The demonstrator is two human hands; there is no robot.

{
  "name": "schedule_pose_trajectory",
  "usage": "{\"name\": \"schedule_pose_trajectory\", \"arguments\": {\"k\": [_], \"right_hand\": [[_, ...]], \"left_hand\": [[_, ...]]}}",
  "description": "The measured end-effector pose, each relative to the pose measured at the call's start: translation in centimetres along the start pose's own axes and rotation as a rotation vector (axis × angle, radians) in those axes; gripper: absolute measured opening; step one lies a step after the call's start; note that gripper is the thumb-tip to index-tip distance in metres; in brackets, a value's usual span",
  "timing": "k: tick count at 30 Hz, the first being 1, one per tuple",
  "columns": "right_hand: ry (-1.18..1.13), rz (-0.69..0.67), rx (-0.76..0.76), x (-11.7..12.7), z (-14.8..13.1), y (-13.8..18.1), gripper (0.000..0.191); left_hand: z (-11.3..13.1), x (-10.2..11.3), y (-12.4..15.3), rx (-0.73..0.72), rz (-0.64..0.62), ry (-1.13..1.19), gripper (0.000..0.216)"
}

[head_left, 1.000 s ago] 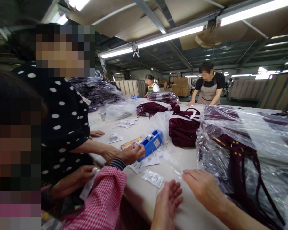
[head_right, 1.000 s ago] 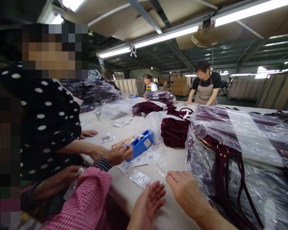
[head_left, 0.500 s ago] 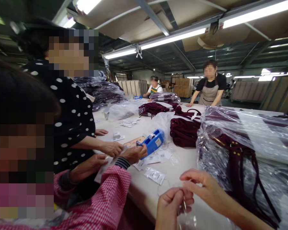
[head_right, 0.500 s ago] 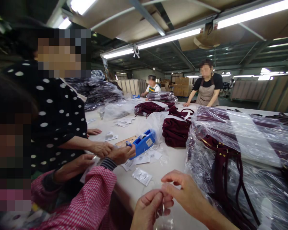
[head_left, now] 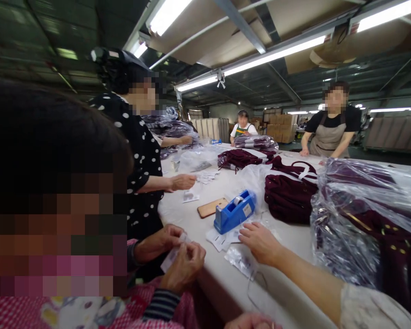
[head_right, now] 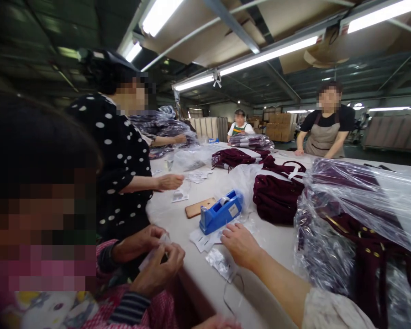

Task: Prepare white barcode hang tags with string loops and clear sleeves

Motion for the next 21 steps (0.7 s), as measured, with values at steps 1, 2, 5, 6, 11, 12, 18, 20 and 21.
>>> {"name": "schedule_pose_trajectory", "arguments": {"k": [1,2,5,6,11,12,18,20,21], "right_hand": [[0.037,-0.021,0.035,-1.1,-0.2,-0.8,0.035],[0.075,-0.041,0.052,-2.0,-0.2,-1.5,0.038],[0.181,-0.101,0.063,-4.0,0.4,-2.9,0.029],[0.204,-0.118,0.075,-4.4,0.7,-3.2,0.025],[0.252,-0.168,0.175,-4.8,1.7,-4.2,0.013],[0.253,-0.172,0.193,-4.7,1.8,-4.4,0.015],[0.252,-0.139,0.208,-2.4,2.7,-4.5,0.023],[0.257,-0.127,0.166,-0.8,3.2,-4.3,0.023],[0.262,-0.125,0.138,0.0,3.4,-4.3,0.022]], "left_hand": [[2.0,1.0,-1.6,-0.13,0.023,0.044,0.015],[3.3,1.9,-2.9,-0.233,0.046,0.07,0.025],[4.3,4.0,-5.4,-0.407,0.091,0.086,0.048],[3.9,4.4,-5.8,-0.419,0.096,0.082,0.053],[2.0,5.4,-6.3,-0.409,0.124,0.075,0.056],[1.9,5.5,-6.4,-0.406,0.136,0.071,0.055],[2.0,4.9,-6.3,-0.351,0.135,0.162,0.054],[2.2,4.8,-6.1,-0.314,0.145,0.211,0.052],[2.5,4.7,-6.0,-0.299,0.161,0.227,0.05]]}}
Point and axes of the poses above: each hand's wrist, its own y-axis away from the middle knuckle, its own x-axis out of the back of the hand, z = x × y, the point moved 7 cm from there along -y, towards the middle knuckle, and after that the axes turned 14 degrees about z, right-handed, at the moved point
